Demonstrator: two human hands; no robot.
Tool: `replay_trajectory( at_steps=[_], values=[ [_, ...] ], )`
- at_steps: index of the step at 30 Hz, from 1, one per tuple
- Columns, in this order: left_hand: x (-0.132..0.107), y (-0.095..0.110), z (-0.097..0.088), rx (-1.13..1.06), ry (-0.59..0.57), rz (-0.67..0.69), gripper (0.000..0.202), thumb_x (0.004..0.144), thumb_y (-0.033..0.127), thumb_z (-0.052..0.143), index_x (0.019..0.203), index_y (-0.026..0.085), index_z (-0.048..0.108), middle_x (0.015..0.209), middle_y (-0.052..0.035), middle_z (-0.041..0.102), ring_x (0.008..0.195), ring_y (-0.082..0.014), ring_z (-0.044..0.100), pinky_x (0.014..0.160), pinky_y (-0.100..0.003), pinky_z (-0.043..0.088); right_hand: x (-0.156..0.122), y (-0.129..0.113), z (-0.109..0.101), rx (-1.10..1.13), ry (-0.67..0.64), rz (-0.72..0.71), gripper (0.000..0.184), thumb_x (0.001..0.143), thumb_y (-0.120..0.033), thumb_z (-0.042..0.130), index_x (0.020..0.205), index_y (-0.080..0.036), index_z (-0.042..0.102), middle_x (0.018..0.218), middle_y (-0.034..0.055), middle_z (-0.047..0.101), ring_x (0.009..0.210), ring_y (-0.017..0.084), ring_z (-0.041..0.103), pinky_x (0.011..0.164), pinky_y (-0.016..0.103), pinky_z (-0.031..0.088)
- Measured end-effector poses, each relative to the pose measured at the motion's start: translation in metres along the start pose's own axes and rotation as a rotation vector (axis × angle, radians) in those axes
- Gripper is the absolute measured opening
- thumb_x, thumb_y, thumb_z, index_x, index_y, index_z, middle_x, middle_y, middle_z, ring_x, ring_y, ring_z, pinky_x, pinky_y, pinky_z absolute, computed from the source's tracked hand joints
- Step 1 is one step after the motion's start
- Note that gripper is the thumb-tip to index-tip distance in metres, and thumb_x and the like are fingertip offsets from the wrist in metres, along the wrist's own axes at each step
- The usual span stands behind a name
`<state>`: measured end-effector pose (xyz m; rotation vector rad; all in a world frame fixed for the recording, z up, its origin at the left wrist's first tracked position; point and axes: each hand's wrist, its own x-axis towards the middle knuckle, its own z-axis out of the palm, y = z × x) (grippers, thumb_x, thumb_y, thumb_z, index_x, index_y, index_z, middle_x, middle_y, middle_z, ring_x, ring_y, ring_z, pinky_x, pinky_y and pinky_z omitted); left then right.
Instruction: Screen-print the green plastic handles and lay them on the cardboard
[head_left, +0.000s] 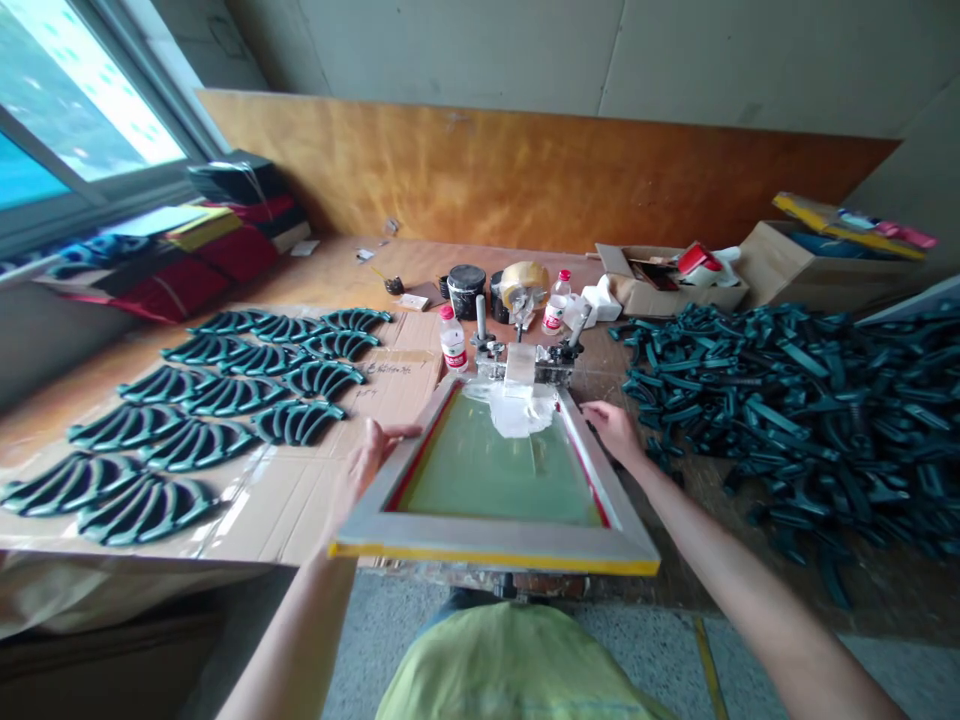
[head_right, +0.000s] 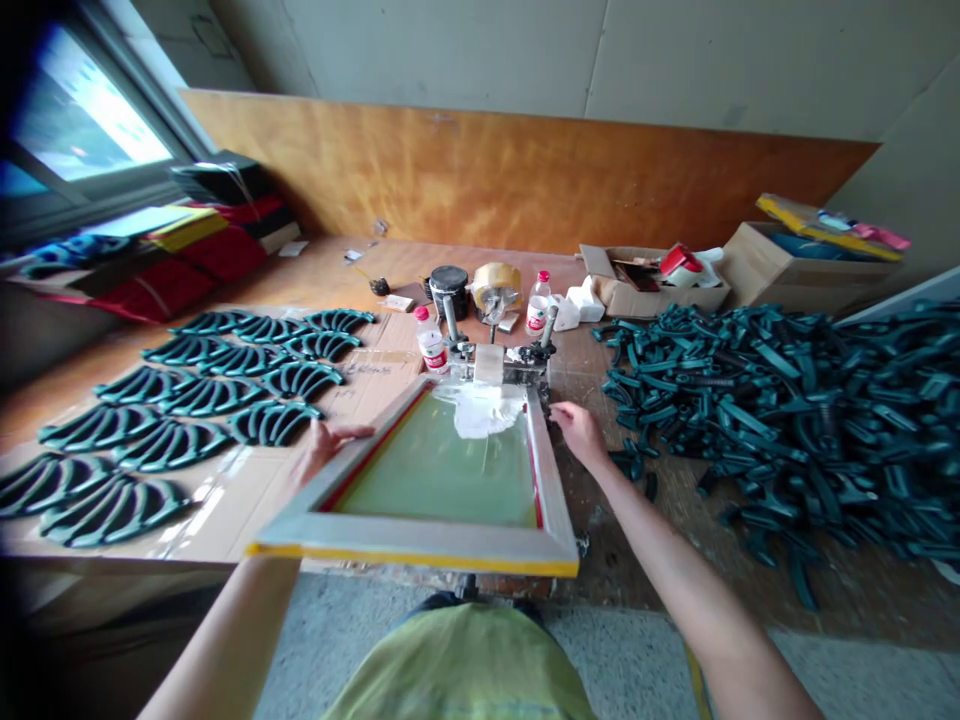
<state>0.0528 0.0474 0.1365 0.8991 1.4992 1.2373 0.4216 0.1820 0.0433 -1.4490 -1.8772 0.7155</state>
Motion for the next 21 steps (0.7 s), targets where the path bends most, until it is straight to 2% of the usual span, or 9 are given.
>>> replay_trajectory(
  at_steps=[3, 5, 6, 8, 10, 13, 15, 18, 21],
  values=[
    [-0.013, -0.050, -0.005, -0.004, -0.085, -0.205, 0.073, 0.075, 0.066, 0.062, 0.130, 0.018, 0.058, 0.084, -0.0043, 0.071, 0.069, -0.0185, 0.066, 0.058, -0.026, 0.050, 0.027, -0.021, -0.002, -0.045, 0.080, -0.106, 0.040, 0.088, -0.033, 0.058, 0.126, -0.020, 0.061, 0.117, 0.0113, 0.067, 0.106, 0.025, 0.064, 0.092, 0.042, 0.052],
    [-0.011, -0.082, -0.003, 0.029, -0.093, -0.216, 0.090, 0.069, 0.064, 0.069, 0.143, 0.020, 0.044, 0.080, -0.0020, 0.070, 0.067, -0.0187, 0.065, 0.058, -0.026, 0.049, 0.044, -0.047, 0.013, -0.176, 0.059, -0.272, 0.060, 0.080, -0.028, 0.070, 0.136, -0.020, 0.052, 0.136, 0.0137, 0.054, 0.122, 0.028, 0.053, 0.100, 0.043, 0.047],
    [-0.009, -0.096, -0.002, 0.065, -0.079, -0.196, 0.094, 0.068, 0.064, 0.069, 0.146, 0.020, 0.040, 0.076, -0.0005, 0.068, 0.065, -0.0184, 0.064, 0.057, -0.026, 0.049, 0.050, -0.061, 0.023, -0.267, 0.029, -0.340, 0.065, 0.076, -0.024, 0.074, 0.137, -0.018, 0.050, 0.139, 0.0150, 0.051, 0.125, 0.029, 0.050, 0.102, 0.044, 0.044],
    [-0.003, -0.115, 0.000, 0.141, -0.046, -0.159, 0.092, 0.070, 0.064, 0.068, 0.146, 0.020, 0.041, 0.070, 0.0018, 0.065, 0.062, -0.0174, 0.061, 0.056, -0.025, 0.046, 0.061, -0.082, 0.041, -0.448, -0.059, -0.390, 0.058, 0.074, -0.020, 0.076, 0.127, -0.015, 0.056, 0.128, 0.0162, 0.058, 0.119, 0.031, 0.052, 0.099, 0.043, 0.045],
    [0.000, -0.124, 0.001, 0.174, -0.042, -0.154, 0.086, 0.072, 0.063, 0.065, 0.144, 0.020, 0.045, 0.070, 0.0021, 0.064, 0.062, -0.0169, 0.060, 0.055, -0.024, 0.045, 0.064, -0.092, 0.054, -0.580, -0.175, -0.340, 0.034, 0.077, -0.020, 0.072, 0.109, -0.017, 0.064, 0.106, 0.0125, 0.067, 0.104, 0.028, 0.060, 0.089, 0.037, 0.048],
    [0.000, -0.125, 0.002, 0.151, -0.046, -0.186, 0.084, 0.073, 0.062, 0.065, 0.142, 0.017, 0.047, 0.075, 0.0001, 0.066, 0.064, -0.0174, 0.061, 0.057, -0.025, 0.045, 0.055, -0.090, 0.061, -0.668, -0.292, -0.271, 0.008, 0.081, -0.020, 0.065, 0.090, -0.019, 0.067, 0.086, 0.0081, 0.069, 0.086, 0.023, 0.063, 0.076, 0.030, 0.048],
    [-0.001, -0.122, 0.002, 0.135, -0.026, -0.200, 0.083, 0.071, 0.063, 0.066, 0.138, 0.016, 0.051, 0.077, -0.0019, 0.068, 0.066, -0.0186, 0.063, 0.058, -0.026, 0.046, 0.040, -0.084, 0.058, -0.653, -0.337, -0.350, 0.008, 0.081, -0.015, 0.061, 0.084, -0.019, 0.067, 0.083, 0.0080, 0.069, 0.084, 0.023, 0.062, 0.073, 0.030, 0.047],
    [-0.002, -0.121, 0.004, 0.125, 0.017, -0.214, 0.083, 0.067, 0.064, 0.069, 0.133, 0.016, 0.057, 0.079, -0.0039, 0.071, 0.068, -0.0207, 0.064, 0.060, -0.027, 0.048, 0.014, -0.076, 0.043, -0.543, -0.439, -0.551, 0.021, 0.077, -0.003, 0.054, 0.083, -0.018, 0.068, 0.083, 0.0074, 0.068, 0.086, 0.022, 0.061, 0.075, 0.031, 0.045],
    [-0.002, -0.122, 0.005, 0.126, 0.034, -0.208, 0.082, 0.066, 0.064, 0.069, 0.130, 0.015, 0.059, 0.077, -0.0043, 0.071, 0.068, -0.0215, 0.065, 0.060, -0.028, 0.048, 0.004, -0.075, 0.027, -0.458, -0.538, -0.655, 0.030, 0.070, 0.003, 0.053, 0.082, -0.020, 0.068, 0.083, 0.0049, 0.068, 0.087, 0.021, 0.060, 0.077, 0.030, 0.044]
  ],
)
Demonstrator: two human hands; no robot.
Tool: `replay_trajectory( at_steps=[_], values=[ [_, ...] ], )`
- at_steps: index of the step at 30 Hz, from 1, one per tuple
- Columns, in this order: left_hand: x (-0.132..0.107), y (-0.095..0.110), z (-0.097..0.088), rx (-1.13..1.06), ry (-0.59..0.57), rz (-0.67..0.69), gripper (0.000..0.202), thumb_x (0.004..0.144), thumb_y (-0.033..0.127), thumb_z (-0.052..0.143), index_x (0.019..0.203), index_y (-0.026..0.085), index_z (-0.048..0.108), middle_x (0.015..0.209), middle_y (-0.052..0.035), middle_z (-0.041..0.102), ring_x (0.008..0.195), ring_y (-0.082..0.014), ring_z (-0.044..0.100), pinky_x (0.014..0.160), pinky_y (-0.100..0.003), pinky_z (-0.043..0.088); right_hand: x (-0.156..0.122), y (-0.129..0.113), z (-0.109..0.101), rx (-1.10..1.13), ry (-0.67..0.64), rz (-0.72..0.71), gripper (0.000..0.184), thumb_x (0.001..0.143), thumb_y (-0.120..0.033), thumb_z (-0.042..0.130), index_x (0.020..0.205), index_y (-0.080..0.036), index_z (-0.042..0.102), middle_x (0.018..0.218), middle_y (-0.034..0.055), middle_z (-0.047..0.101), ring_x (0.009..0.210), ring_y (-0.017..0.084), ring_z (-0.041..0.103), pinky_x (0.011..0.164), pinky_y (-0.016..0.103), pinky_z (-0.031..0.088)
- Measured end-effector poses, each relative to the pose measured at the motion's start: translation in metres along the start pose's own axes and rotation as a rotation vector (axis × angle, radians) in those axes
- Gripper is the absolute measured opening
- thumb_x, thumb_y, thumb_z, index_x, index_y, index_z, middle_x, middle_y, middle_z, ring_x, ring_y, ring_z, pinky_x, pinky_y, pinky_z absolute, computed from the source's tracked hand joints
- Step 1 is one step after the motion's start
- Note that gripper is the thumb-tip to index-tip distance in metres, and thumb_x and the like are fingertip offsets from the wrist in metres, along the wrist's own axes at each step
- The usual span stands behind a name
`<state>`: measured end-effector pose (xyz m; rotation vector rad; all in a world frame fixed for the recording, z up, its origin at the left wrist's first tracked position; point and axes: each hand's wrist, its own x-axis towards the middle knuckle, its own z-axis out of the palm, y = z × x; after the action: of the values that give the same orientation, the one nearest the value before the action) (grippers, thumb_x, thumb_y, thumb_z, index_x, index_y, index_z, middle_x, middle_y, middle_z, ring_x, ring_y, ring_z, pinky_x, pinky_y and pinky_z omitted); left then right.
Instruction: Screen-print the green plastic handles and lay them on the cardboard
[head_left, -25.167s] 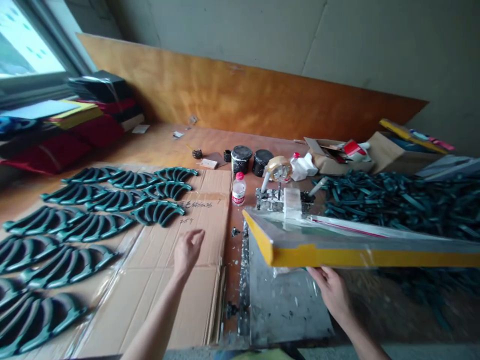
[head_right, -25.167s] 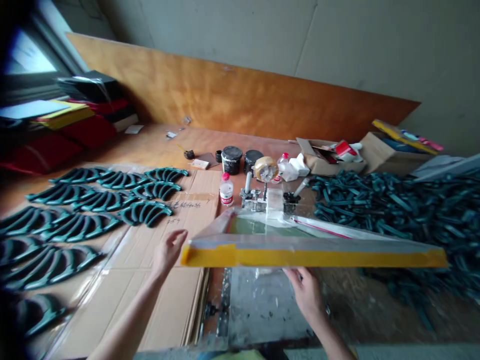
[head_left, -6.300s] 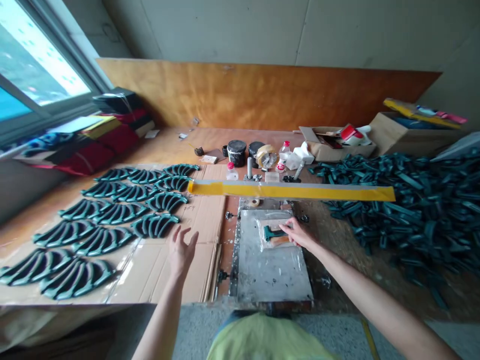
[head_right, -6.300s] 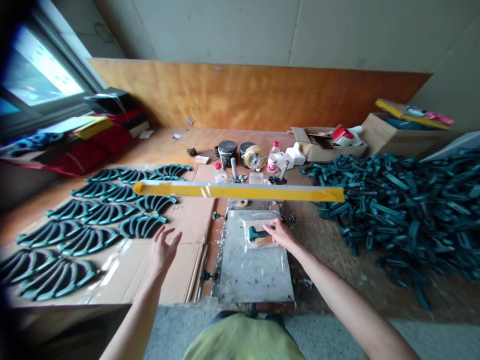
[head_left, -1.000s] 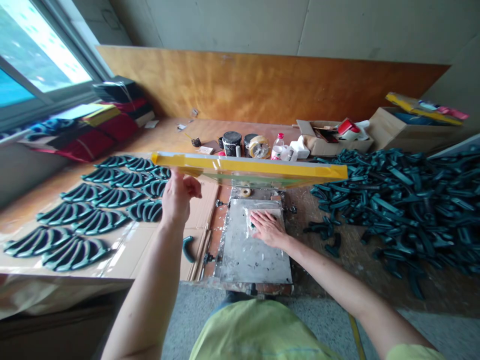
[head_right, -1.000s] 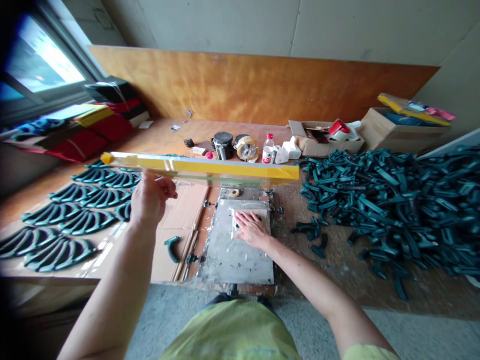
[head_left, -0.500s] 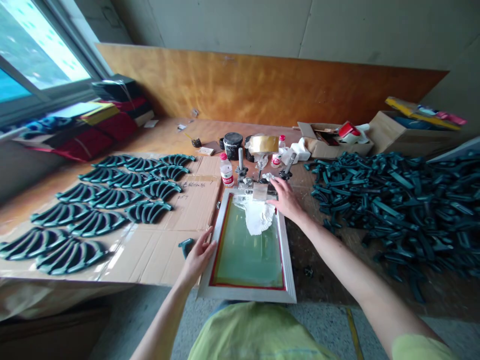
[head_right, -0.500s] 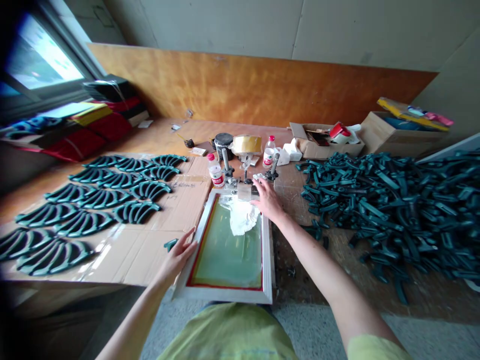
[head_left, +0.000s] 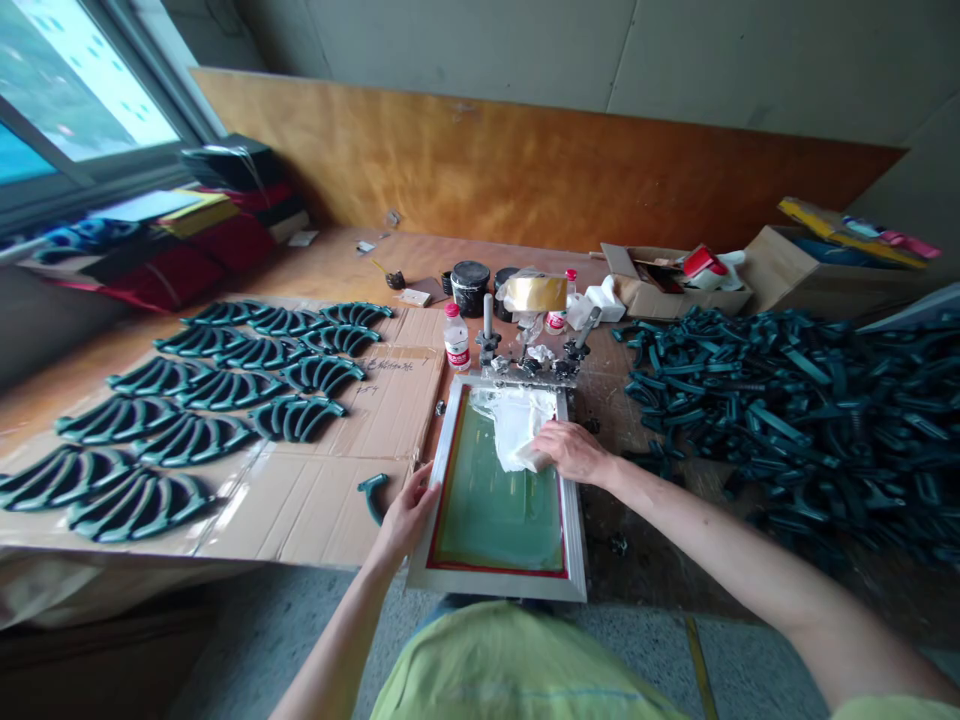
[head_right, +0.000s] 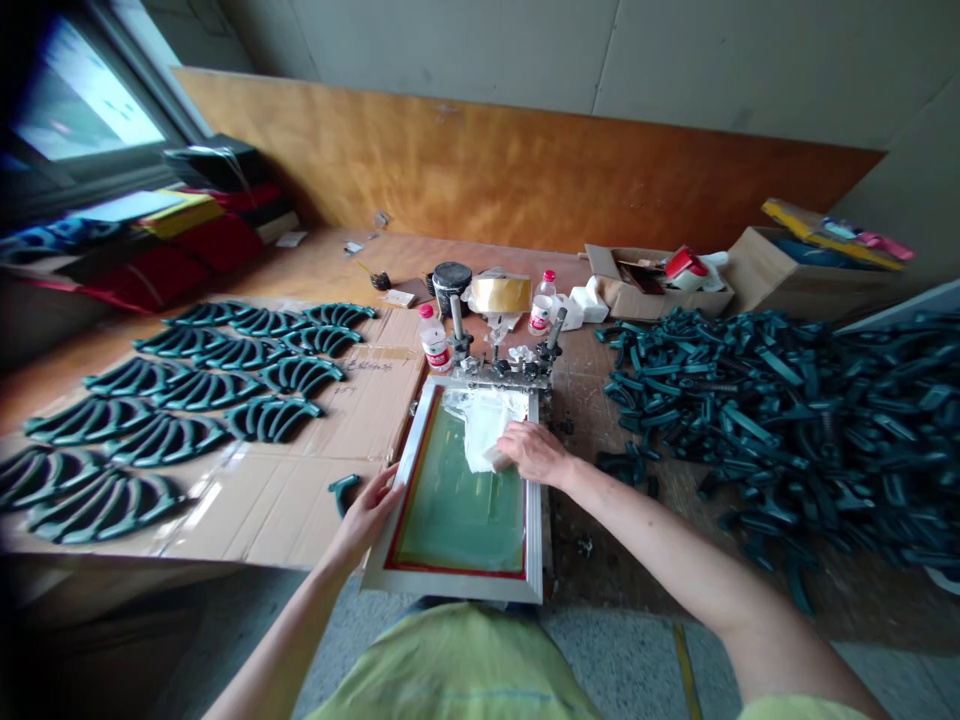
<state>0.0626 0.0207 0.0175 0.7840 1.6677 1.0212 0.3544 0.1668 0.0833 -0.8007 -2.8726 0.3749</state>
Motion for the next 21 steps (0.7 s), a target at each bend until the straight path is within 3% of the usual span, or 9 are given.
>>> replay_trajectory(
  at_steps=[4, 8, 11, 15, 18, 21],
  values=[
    [0.000, -0.001, -0.001, 0.002, -0.007, 0.022, 0.078, 0.067, 0.063, 0.069, 0.128, 0.015, 0.060, 0.075, -0.0038, 0.070, 0.068, -0.0212, 0.064, 0.059, -0.028, 0.049, 0.008, 0.002, -0.005, 0.003, 0.024, 0.068, 0.017, 0.075, -0.006, 0.059, 0.076, -0.021, 0.067, 0.076, 0.0027, 0.065, 0.079, 0.020, 0.058, 0.074, 0.030, 0.044],
    [-0.002, 0.000, -0.003, -0.008, -0.030, 0.033, 0.076, 0.069, 0.063, 0.068, 0.128, 0.017, 0.060, 0.075, -0.0027, 0.070, 0.064, -0.0196, 0.064, 0.056, -0.027, 0.047, 0.009, -0.010, 0.019, -0.065, 0.208, 0.122, 0.024, 0.081, -0.004, 0.052, 0.090, -0.017, 0.069, 0.091, 0.0085, 0.068, 0.094, 0.023, 0.056, 0.085, 0.035, 0.044],
    [-0.002, 0.001, -0.004, -0.040, -0.062, 0.020, 0.076, 0.071, 0.061, 0.068, 0.131, 0.017, 0.056, 0.075, -0.0018, 0.070, 0.062, -0.0179, 0.063, 0.053, -0.025, 0.046, -0.005, -0.020, 0.031, -0.054, 0.211, 0.065, 0.027, 0.082, -0.004, 0.051, 0.096, -0.017, 0.070, 0.095, 0.0094, 0.068, 0.094, 0.024, 0.057, 0.086, 0.036, 0.046],
    [-0.001, 0.004, -0.006, -0.065, -0.095, -0.005, 0.077, 0.071, 0.060, 0.069, 0.133, 0.017, 0.053, 0.078, -0.0026, 0.071, 0.064, -0.0183, 0.064, 0.055, -0.026, 0.048, 0.005, -0.012, 0.013, 0.056, 0.231, 0.111, 0.022, 0.084, -0.016, 0.064, 0.105, -0.022, 0.069, 0.096, 0.0052, 0.070, 0.091, 0.022, 0.061, 0.084, 0.035, 0.048],
    [-0.006, 0.020, -0.010, -0.081, -0.110, -0.018, 0.085, 0.067, 0.061, 0.072, 0.138, 0.020, 0.049, 0.082, -0.0037, 0.073, 0.068, -0.0211, 0.067, 0.058, -0.028, 0.050, 0.038, 0.007, -0.008, 0.082, 0.313, 0.285, 0.048, 0.082, -0.020, 0.071, 0.128, -0.029, 0.059, 0.110, 0.0032, 0.070, 0.096, 0.021, 0.063, 0.086, 0.034, 0.049],
    [-0.017, 0.052, -0.019, -0.117, -0.159, -0.034, 0.088, 0.067, 0.063, 0.072, 0.140, 0.021, 0.048, 0.086, -0.0043, 0.073, 0.072, -0.0227, 0.068, 0.059, -0.029, 0.050, 0.060, 0.028, -0.024, 0.020, 0.334, 0.413, 0.064, 0.082, -0.019, 0.071, 0.140, -0.032, 0.048, 0.112, 0.0038, 0.070, 0.095, 0.022, 0.064, 0.084, 0.033, 0.050]
  ],
)
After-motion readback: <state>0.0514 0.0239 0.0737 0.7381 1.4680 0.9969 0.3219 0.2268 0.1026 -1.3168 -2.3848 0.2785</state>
